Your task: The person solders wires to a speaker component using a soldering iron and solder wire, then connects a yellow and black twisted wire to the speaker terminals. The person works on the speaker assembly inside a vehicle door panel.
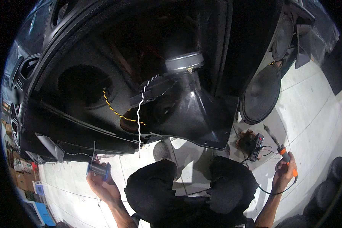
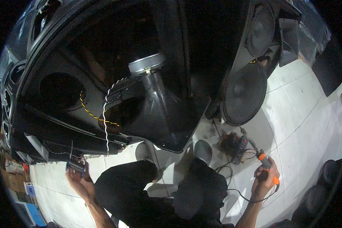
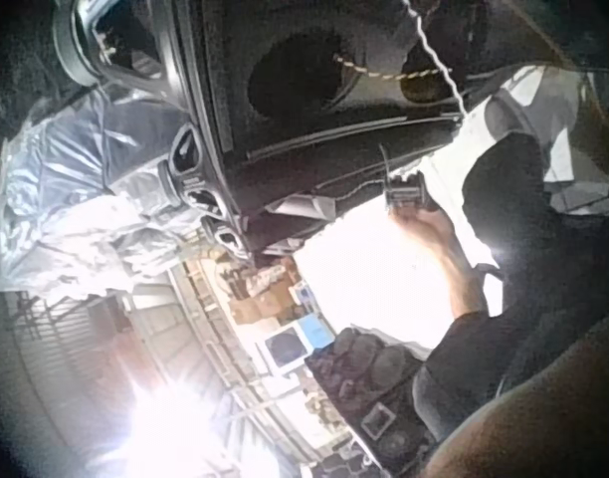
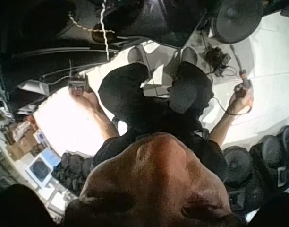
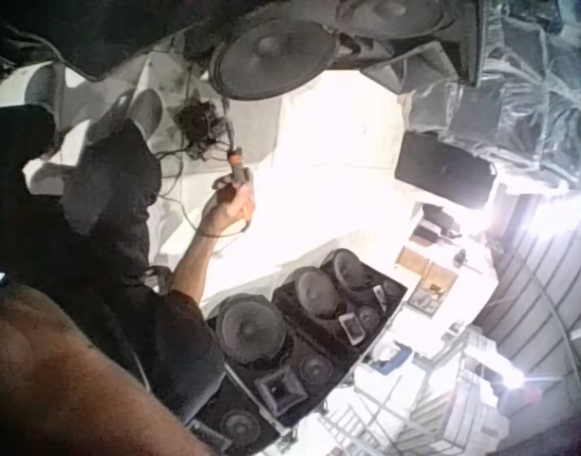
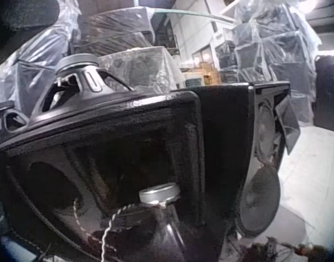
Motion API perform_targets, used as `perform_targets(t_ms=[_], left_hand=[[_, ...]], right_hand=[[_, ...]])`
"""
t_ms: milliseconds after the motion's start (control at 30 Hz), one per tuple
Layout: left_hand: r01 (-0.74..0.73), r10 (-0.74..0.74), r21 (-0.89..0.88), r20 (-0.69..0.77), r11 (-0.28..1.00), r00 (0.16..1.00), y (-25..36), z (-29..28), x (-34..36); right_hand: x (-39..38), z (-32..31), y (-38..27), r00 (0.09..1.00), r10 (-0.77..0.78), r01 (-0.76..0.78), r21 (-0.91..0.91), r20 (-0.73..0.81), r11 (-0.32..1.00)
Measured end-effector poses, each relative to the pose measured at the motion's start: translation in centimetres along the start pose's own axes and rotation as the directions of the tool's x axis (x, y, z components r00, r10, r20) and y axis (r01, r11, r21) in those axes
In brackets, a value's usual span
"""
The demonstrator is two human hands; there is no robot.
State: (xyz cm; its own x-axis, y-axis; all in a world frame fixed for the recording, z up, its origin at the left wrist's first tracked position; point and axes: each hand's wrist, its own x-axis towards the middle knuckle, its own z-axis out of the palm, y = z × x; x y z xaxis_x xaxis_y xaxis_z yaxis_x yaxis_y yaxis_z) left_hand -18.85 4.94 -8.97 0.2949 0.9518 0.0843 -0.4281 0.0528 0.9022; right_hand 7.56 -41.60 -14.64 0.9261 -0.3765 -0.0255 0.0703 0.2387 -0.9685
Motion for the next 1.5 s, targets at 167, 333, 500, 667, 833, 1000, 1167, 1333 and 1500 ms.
perform_targets(t_ms=[167,333,500,667,833,1000,1167,1333,1500], left_hand=[[-0.370,0.331,0.108,0.272,0.923,0.904,3.0,8.6,0.3],[-0.537,0.288,0.315,0.580,0.783,0.762,4.4,17.5,2.6],[-0.510,0.142,0.336,0.711,0.792,0.689,5.5,23.2,2.8],[-0.593,0.127,0.422,0.733,0.686,0.669,5.1,23.5,1.3],[-0.704,0.133,0.360,0.831,0.613,0.540,3.9,22.9,0.1],[-0.698,0.161,0.387,0.797,0.603,0.582,2.5,23.1,-0.2],[-0.629,0.130,0.405,0.766,0.663,0.630,1.7,23.1,0.0],[-0.581,0.113,0.412,0.741,0.702,0.662,1.5,23.5,-0.3],[-0.565,0.090,0.426,0.737,0.707,0.670,1.4,23.4,-0.2]], right_hand=[[2.0,5.9,-2.2,0.956,-0.153,0.111,0.177,0.249,0.978],[4.5,13.7,-3.3,0.835,-0.281,0.202,0.211,0.474,0.956],[5.5,18.7,-3.7,0.747,-0.257,0.109,0.269,0.612,0.957],[6.0,19.9,-2.8,0.680,-0.278,0.074,0.313,0.678,0.947],[5.8,20.4,-2.3,0.682,-0.277,0.037,0.345,0.677,0.938],[6.4,20.8,-2.2,0.675,-0.266,0.080,0.290,0.688,0.954],[7.3,21.7,-1.7,0.616,-0.312,0.034,0.371,0.723,0.928],[8.0,21.9,-1.2,0.540,-0.369,0.050,0.409,0.757,0.911],[7.9,21.8,-1.3,0.565,-0.343,0.060,0.377,0.751,0.924]])
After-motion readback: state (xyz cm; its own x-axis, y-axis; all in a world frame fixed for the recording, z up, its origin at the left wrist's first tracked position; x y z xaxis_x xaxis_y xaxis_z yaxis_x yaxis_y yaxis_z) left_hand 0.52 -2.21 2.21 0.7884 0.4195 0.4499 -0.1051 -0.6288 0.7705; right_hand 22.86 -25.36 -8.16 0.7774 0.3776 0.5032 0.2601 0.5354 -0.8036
